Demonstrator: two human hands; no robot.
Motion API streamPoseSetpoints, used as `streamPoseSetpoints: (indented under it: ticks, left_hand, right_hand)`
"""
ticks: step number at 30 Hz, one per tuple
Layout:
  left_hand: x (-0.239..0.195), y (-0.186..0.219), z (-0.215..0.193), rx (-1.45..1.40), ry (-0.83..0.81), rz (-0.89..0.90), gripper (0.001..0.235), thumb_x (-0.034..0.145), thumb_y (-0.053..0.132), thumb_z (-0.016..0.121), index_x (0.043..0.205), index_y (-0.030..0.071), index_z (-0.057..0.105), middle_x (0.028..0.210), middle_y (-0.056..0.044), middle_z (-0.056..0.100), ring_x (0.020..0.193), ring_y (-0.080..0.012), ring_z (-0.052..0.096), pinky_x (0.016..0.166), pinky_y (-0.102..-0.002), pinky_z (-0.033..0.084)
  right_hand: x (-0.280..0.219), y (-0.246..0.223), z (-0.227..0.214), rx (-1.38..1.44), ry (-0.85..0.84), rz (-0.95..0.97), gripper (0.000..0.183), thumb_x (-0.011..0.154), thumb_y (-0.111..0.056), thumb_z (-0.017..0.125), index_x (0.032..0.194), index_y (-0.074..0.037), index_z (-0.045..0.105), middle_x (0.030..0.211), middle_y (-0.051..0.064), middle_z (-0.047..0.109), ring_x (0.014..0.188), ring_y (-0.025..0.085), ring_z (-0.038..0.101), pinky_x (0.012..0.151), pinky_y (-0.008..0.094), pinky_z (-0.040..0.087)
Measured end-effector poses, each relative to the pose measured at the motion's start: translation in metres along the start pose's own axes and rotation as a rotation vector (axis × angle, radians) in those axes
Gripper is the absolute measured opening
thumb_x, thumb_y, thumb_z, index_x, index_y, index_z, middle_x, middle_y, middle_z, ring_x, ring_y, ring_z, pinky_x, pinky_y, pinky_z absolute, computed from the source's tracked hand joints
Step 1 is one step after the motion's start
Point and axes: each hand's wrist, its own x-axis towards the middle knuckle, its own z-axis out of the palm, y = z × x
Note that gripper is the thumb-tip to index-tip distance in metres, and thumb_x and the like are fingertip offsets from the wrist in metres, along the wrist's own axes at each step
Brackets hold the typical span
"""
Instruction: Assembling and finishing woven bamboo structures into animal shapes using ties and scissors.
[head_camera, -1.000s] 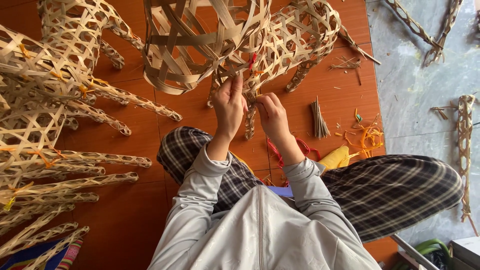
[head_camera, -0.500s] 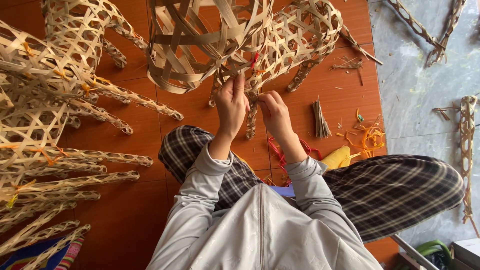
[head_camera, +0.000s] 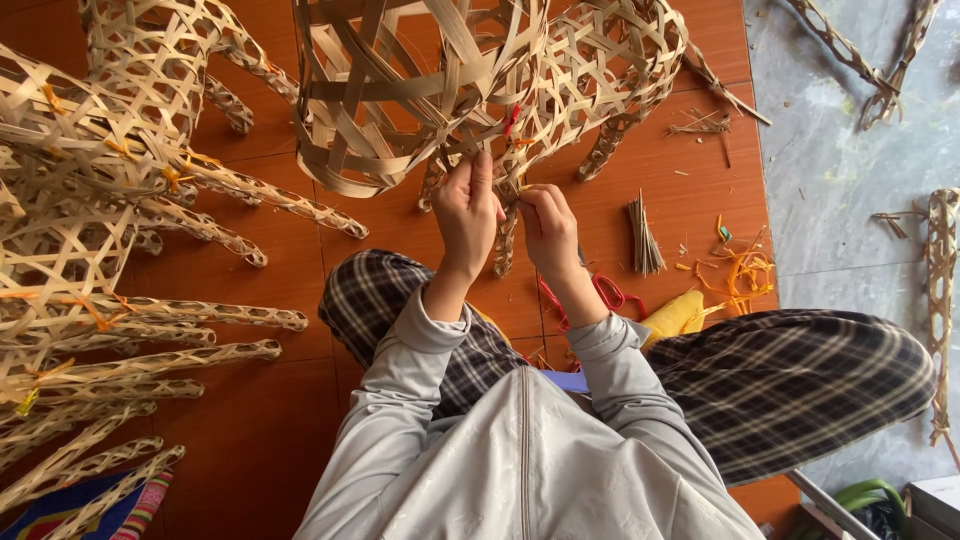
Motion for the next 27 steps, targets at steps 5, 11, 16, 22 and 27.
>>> streamPoseSetpoints:
  ticks: [5, 11, 16, 22, 27]
  left_hand:
    - [-0.003, -0.018, -0.002, 0.001, 0.016, -0.008, 0.038, 0.112, 0.027, 0.05, 0.086, 0.005, 0.067, 0.054, 0.002, 0.054, 0.042, -0.0079, 0.053, 0.04, -0.023, 0.039]
    - [-0.001, 0.001, -0.003, 0.044, 0.023, 0.01, 0.036, 0.11, 0.027, 0.051, 0.09, 0.004, 0.069, 0.06, 0.001, 0.06, 0.043, -0.0068, 0.053, 0.04, -0.023, 0.041]
    - [-0.002, -0.013, -0.01, 0.034, -0.005, -0.004, 0.037, 0.11, 0.029, 0.053, 0.084, 0.006, 0.065, 0.062, 0.001, 0.059, 0.044, -0.0066, 0.052, 0.042, -0.024, 0.044]
    - [-0.003, -0.018, -0.014, 0.104, -0.046, -0.005, 0.039, 0.111, 0.032, 0.051, 0.084, 0.008, 0.064, 0.054, 0.004, 0.055, 0.044, -0.007, 0.056, 0.043, -0.023, 0.044]
    - [-0.003, -0.013, -0.012, 0.139, -0.009, 0.031, 0.04, 0.111, 0.03, 0.052, 0.081, 0.006, 0.063, 0.054, 0.002, 0.056, 0.046, -0.0084, 0.059, 0.043, -0.024, 0.043]
  right_hand:
    - [0.003, -0.009, -0.001, 0.023, 0.003, 0.04, 0.014, 0.094, 0.009, 0.068, 0.105, 0.001, 0.064, 0.102, 0.016, 0.066, 0.089, 0.032, 0.07, 0.075, 0.036, 0.057]
    - [0.001, -0.003, 0.0, 0.05, 0.018, 0.115, 0.015, 0.092, 0.006, 0.073, 0.103, 0.001, 0.065, 0.098, 0.014, 0.068, 0.086, 0.027, 0.071, 0.075, 0.033, 0.059]
    - [-0.004, 0.009, -0.009, 0.096, 0.005, 0.274, 0.016, 0.091, 0.003, 0.079, 0.101, 0.001, 0.067, 0.093, 0.009, 0.07, 0.079, 0.018, 0.07, 0.071, 0.03, 0.057]
    - [-0.009, 0.005, -0.007, 0.139, 0.005, 0.223, 0.012, 0.095, 0.005, 0.076, 0.103, 0.002, 0.067, 0.1, 0.011, 0.07, 0.086, 0.018, 0.071, 0.076, 0.029, 0.059]
    - [-0.014, -0.001, 0.006, 0.077, 0.008, 0.15, 0.017, 0.091, 0.004, 0.077, 0.103, 0.002, 0.065, 0.099, 0.013, 0.068, 0.087, 0.024, 0.072, 0.077, 0.032, 0.058]
